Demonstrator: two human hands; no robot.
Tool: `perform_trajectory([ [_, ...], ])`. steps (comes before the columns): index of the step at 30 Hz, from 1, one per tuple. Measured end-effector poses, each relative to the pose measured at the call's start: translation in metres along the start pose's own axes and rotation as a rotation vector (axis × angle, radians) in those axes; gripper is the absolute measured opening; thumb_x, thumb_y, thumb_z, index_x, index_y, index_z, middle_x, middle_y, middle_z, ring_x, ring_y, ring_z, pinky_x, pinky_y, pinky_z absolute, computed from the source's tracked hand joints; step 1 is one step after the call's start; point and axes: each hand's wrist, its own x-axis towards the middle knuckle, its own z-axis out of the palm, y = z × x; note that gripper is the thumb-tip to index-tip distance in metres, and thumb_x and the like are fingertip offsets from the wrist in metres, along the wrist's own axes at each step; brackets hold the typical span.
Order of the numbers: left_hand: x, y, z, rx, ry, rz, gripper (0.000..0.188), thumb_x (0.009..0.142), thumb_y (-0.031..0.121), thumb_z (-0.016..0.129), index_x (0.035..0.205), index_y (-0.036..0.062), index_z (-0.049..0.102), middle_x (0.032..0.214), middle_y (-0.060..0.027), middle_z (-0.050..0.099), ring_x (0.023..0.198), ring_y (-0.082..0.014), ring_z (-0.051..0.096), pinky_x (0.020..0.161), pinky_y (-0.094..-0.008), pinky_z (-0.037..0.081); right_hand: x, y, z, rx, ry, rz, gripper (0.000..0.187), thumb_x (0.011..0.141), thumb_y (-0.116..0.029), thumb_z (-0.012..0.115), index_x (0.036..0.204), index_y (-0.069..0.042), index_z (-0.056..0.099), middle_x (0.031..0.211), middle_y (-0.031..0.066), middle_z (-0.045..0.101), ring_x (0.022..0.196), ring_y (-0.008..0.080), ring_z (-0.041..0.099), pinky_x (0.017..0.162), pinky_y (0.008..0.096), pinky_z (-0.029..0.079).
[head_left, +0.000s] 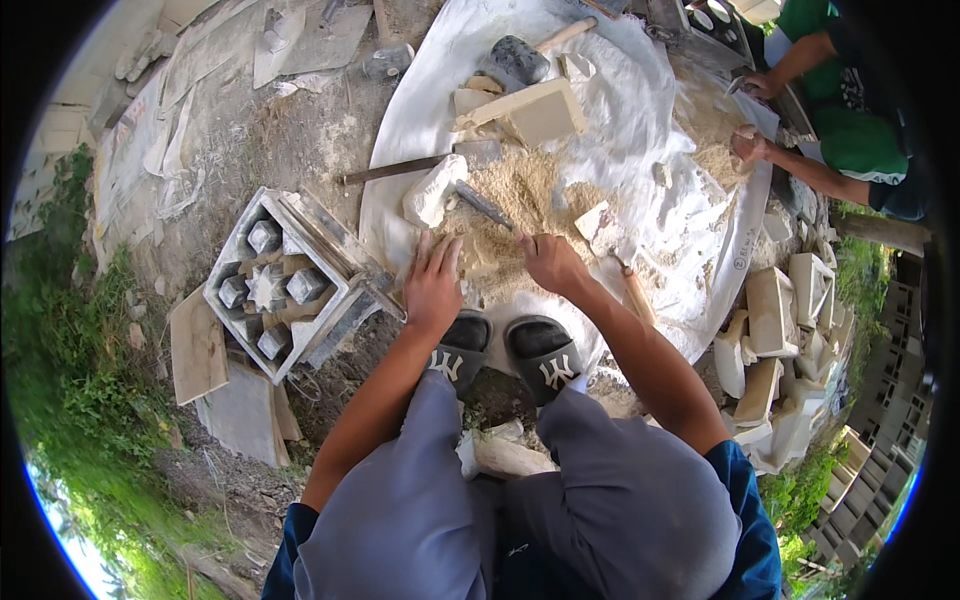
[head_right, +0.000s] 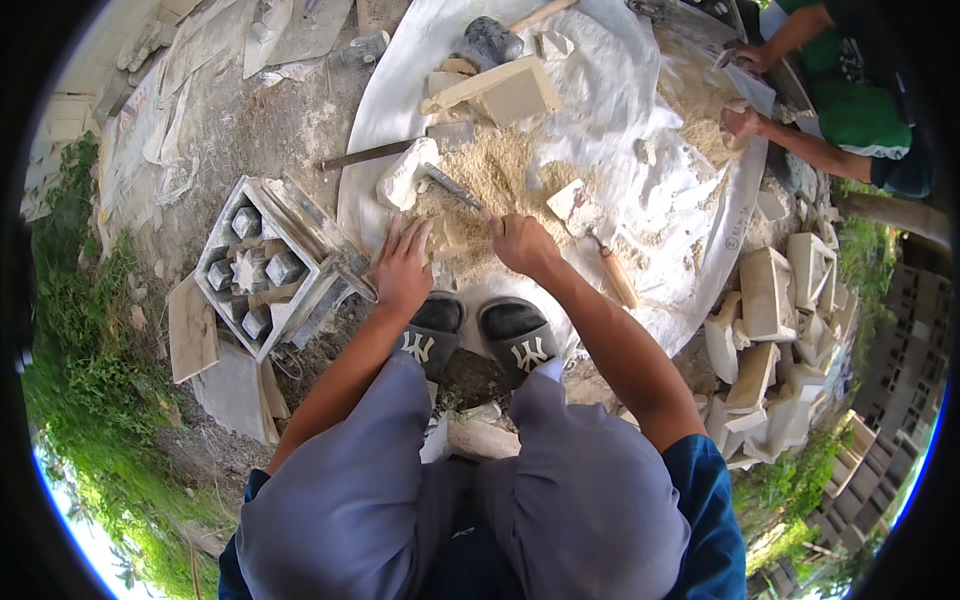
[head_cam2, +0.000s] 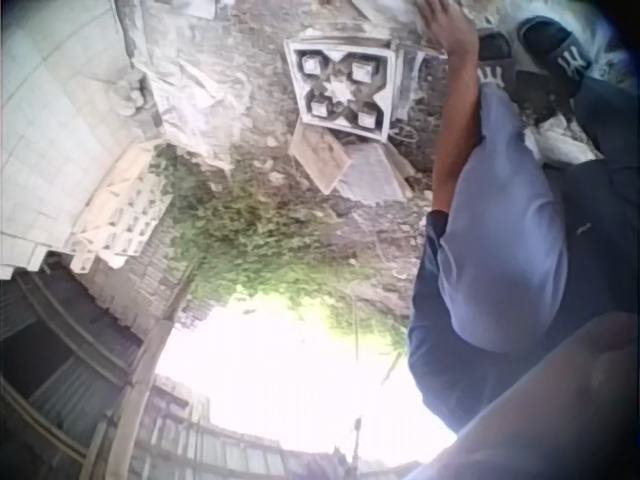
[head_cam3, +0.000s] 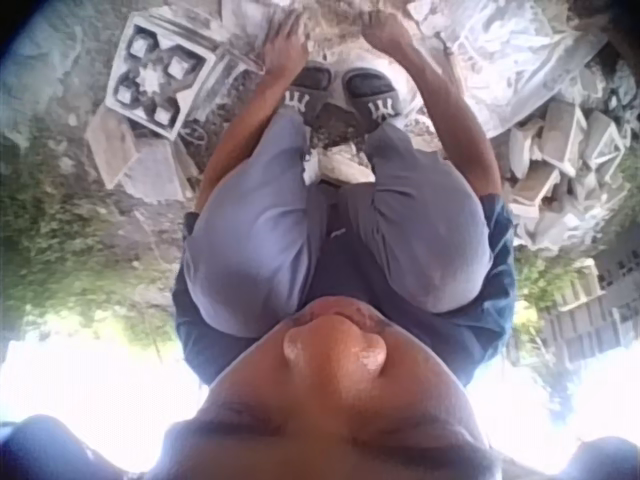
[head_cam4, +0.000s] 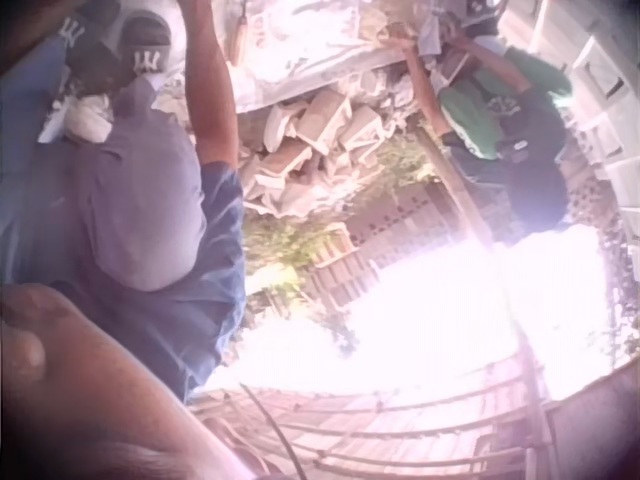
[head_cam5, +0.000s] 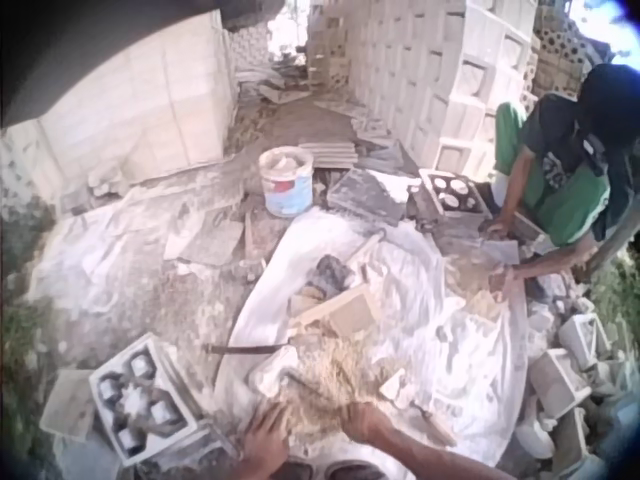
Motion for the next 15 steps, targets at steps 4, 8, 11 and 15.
perform_trajectory([
  [4, 0.0, -0.005, -0.003, -0.006, -0.026, -0.028, 0.074, 0.077, 0.008, 0.078, 0.147, 0.011, 0.052, 0.151, -0.0072, 0.053, 0.149, -0.0366, 0.038, 0.119, -0.0457, 0.037, -0.004, -0.012, -0.02, -0.034, -0.057, 0.095, 0.067, 0.108, -0.053, 0.037, 0.093, 0.005, 0.067, 0.081, 0.0373, 0.064, 0.086, 0.0548, 0.065, 0.08, 0.0596, 0.049],
  [8, -0.004, -0.009, -0.005, -0.039, -0.024, -0.014, 0.076, 0.076, 0.005, 0.072, 0.149, 0.0104, 0.05, 0.152, -0.0078, 0.052, 0.149, -0.0387, 0.036, 0.121, -0.0471, 0.035, -0.022, -0.018, -0.014, 0.069, 0.036, -0.021, 0.066, 0.109, -0.051, 0.037, 0.09, 0.005, 0.067, 0.078, 0.0366, 0.063, 0.083, 0.0565, 0.062, 0.077, 0.0595, 0.049],
  [11, -0.004, -0.002, -0.003, -0.065, -0.019, -0.042, 0.076, 0.076, 0.006, 0.077, 0.147, 0.0113, 0.051, 0.15, -0.0075, 0.054, 0.147, -0.0372, 0.041, 0.119, -0.0458, 0.038, -0.013, -0.011, -0.007, 0.017, 0.084, -0.055, 0.065, 0.109, -0.05, 0.039, 0.086, 0.004, 0.066, 0.076, 0.0359, 0.063, 0.082, 0.0564, 0.062, 0.076, 0.0595, 0.048],
  [15, -0.007, -0.002, -0.006, -0.063, -0.047, -0.048, 0.077, 0.076, 0.006, 0.078, 0.147, 0.0112, 0.051, 0.15, -0.0081, 0.054, 0.146, -0.0374, 0.041, 0.119, -0.046, 0.037, -0.009, -0.022, -0.019, -0.011, -0.043, 0.036, 0.059, 0.109, -0.048, 0.042, 0.087, 0.002, 0.066, 0.075, 0.0354, 0.062, 0.079, 0.0553, 0.062, 0.074, 0.059, 0.048],
])
